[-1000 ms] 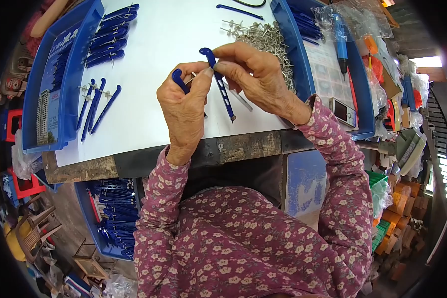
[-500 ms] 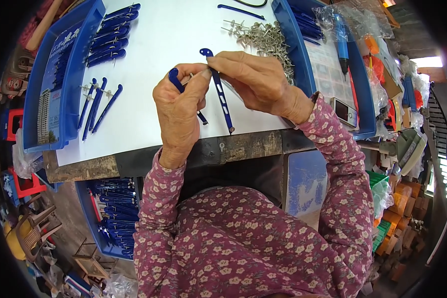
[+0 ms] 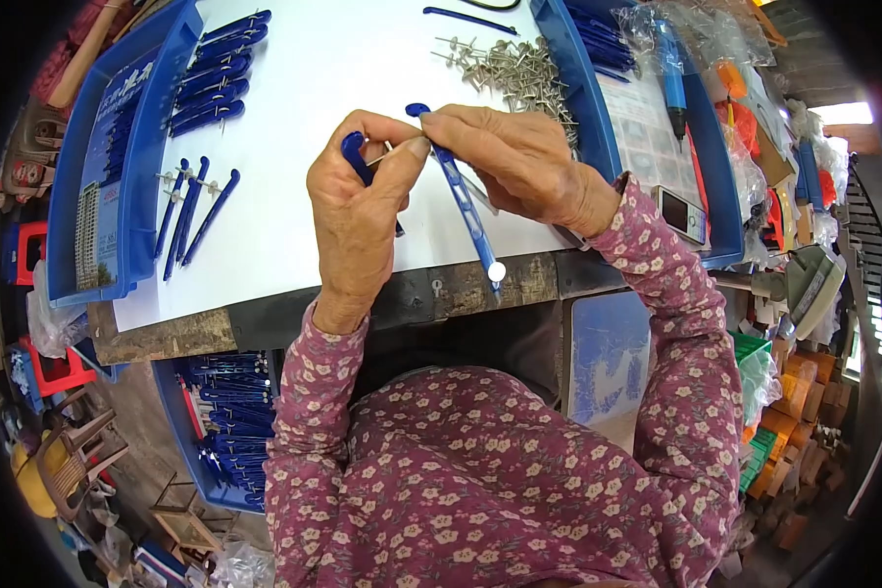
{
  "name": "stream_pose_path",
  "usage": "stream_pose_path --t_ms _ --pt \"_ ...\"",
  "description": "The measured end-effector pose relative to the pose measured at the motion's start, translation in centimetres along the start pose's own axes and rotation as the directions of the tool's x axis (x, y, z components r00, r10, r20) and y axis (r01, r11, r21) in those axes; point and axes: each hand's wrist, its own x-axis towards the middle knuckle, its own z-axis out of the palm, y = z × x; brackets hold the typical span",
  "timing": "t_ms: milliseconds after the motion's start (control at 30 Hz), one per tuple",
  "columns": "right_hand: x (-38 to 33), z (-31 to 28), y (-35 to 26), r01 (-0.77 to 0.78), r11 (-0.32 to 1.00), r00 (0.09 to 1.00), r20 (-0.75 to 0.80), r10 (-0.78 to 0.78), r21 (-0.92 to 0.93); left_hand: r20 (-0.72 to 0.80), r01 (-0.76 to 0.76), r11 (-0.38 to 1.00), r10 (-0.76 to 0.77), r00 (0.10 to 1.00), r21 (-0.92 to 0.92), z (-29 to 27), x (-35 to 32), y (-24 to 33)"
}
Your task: Assembling small blue plastic components by hand at a manual workstation.
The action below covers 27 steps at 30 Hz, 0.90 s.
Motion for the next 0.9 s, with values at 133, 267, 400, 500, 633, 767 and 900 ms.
stream_pose_path --t_ms 133,267,400,500,633,767,900 --pt "0.3 -0.3 -0.2 -0.106 0.988 0.994 0.028 0.103 0.112 0.014 -0.115 0.973 0.114 0.993 0.202 0.1 0.4 0.1" --pt "0.0 0.2 -0.4 -0.326 0.909 0.945 0.073 0.318 0.260 0.047 -0.169 0.941 0.162 0.986 0.295 0.3 0.8 0.0" --pt "0.9 -0.1 -1.1 -0.589 0.709 0.806 0.222 0.549 0.387 0.129 -0.258 0.849 0.224 0.966 0.461 -0.2 1.0 -0.3" --pt "1.0 0.1 -1.1 -0.747 0.414 0.623 0.331 0.709 0.521 0.174 -0.312 0.795 0.259 0.950 0.521 -0.4 1.3 -1.2" --pt "1.1 0.0 -0.6 -0.801 0.107 0.464 0.499 0.732 0.589 0.215 -0.359 0.740 0.288 0.933 0.568 -0.5 1.5 -1.9" --pt "0.8 0.4 -0.3 -0.808 -0.129 0.300 0.590 0.749 0.575 0.273 -0.466 0.651 0.381 0.883 0.599 -0.3 1.6 -2.4" --pt "0.8 0.8 -0.3 -0.805 -0.062 0.332 0.536 0.776 0.590 0.236 -0.436 0.642 0.376 0.896 0.631 0.1 1.5 -2.4"
